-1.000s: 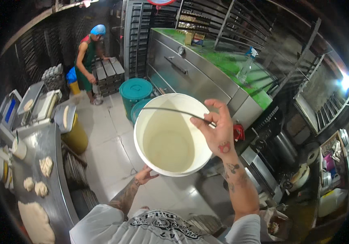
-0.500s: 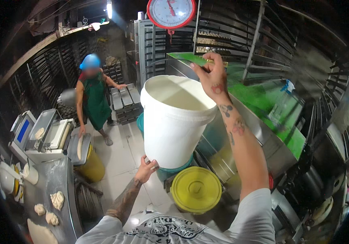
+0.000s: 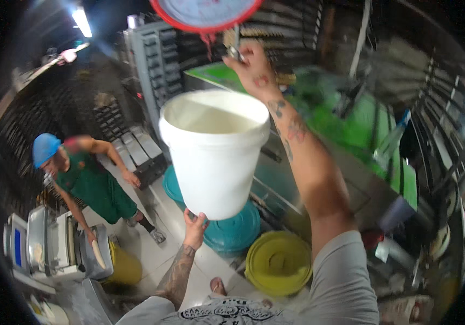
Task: The person scoops flour from bins into a bucket, weighs it on a hanging scale, adds other ingredients from containers weighed on a digital scale, mixes the ingredients in a basin by hand, and feeds portions of dough into a machine.
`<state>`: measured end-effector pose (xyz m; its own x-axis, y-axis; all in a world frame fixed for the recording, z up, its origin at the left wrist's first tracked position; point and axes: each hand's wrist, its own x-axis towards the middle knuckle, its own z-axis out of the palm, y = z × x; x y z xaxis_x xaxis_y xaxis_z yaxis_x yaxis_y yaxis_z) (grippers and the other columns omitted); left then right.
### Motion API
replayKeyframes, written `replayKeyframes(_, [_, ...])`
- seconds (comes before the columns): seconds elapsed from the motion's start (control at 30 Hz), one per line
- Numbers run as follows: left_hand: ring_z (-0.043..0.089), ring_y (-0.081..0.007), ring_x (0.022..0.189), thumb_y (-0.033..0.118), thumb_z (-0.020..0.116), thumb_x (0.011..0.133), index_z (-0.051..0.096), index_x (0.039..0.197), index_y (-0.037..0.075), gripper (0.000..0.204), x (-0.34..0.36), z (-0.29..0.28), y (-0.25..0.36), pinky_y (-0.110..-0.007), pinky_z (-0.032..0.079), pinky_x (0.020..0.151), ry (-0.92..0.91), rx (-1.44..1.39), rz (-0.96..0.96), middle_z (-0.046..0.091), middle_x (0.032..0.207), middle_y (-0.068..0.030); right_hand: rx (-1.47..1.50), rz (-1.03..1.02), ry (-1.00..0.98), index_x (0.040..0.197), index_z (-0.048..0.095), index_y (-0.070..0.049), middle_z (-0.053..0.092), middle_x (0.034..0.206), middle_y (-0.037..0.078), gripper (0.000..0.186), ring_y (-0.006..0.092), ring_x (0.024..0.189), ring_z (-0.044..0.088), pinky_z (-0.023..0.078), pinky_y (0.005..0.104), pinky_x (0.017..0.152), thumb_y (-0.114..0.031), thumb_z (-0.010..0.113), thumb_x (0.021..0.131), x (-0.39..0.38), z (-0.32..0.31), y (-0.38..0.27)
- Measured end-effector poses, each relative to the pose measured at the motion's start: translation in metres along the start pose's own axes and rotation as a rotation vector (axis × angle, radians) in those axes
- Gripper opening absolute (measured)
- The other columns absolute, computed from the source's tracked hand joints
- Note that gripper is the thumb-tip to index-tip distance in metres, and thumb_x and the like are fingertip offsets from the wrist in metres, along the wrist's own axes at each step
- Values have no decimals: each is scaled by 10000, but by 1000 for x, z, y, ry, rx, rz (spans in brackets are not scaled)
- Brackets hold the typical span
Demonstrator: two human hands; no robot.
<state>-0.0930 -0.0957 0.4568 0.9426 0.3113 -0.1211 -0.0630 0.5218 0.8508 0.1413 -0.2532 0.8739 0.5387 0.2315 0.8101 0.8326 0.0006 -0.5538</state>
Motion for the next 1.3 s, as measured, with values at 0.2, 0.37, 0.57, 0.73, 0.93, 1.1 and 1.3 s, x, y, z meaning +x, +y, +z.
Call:
replayKeyframes(0.2, [413,-227,1327,303,617,986,223,1495,121,669,5,-72,-59,-506,389,1062,59,60,-204,379,1486,-103,70,75,70,1405,390,-2,610,1168,159,567,233,1064,595,508,356,915,-301,623,983,-113,-30,27])
replayKeyframes(0.37, [412,-210,1337,352,572,1001,383,1437,40,568,-41,-140,-152,-476,396,1063,-16,444,-781,449,1416,-83,-297,734,328,1342,511,-20,586,1277,143,451,263,1170,557,459,382,968,-329,532,1014,-508,-110,106])
replayKeyframes(0.57, [559,-171,1077,379,656,935,553,1277,69,472,-79,-172,-244,-392,484,853,-103,1050,-1123,599,1164,-59,-205,2160,818,1387,493,13,552,1357,209,577,295,1161,566,415,371,1004,-400,538,986,-948,-74,62])
replayKeyframes(0.73, [576,-116,719,396,675,924,596,1243,38,486,-53,-166,-349,-283,462,599,-320,1185,-1081,643,869,-58,419,1869,1178,1322,467,-62,612,1172,89,541,203,975,604,440,364,993,-342,680,911,-956,-83,64])
replayKeyframes(0.93, [644,-197,997,561,497,987,541,1337,122,563,-21,-79,-412,-410,516,873,-265,946,-1215,667,1170,-29,461,1882,1275,1284,476,-124,598,1210,44,392,187,1085,612,514,381,919,-193,666,949,-923,-96,73])
replayKeyframes(1.1, [628,-144,761,302,697,940,551,1252,-3,460,-31,-27,-350,-257,491,625,-148,680,-753,678,1004,-56,611,1650,1303,1341,424,-137,596,1192,61,425,206,1059,618,580,349,856,-180,634,974,-854,-77,40])
replayKeyframes(1.3, [532,-237,1230,343,590,1000,472,1395,18,525,78,-136,-266,-392,437,1009,-397,1042,-640,592,1330,-120,850,1774,784,1524,199,-164,545,1340,155,648,271,1161,604,540,441,967,-268,575,1007,-816,40,64])
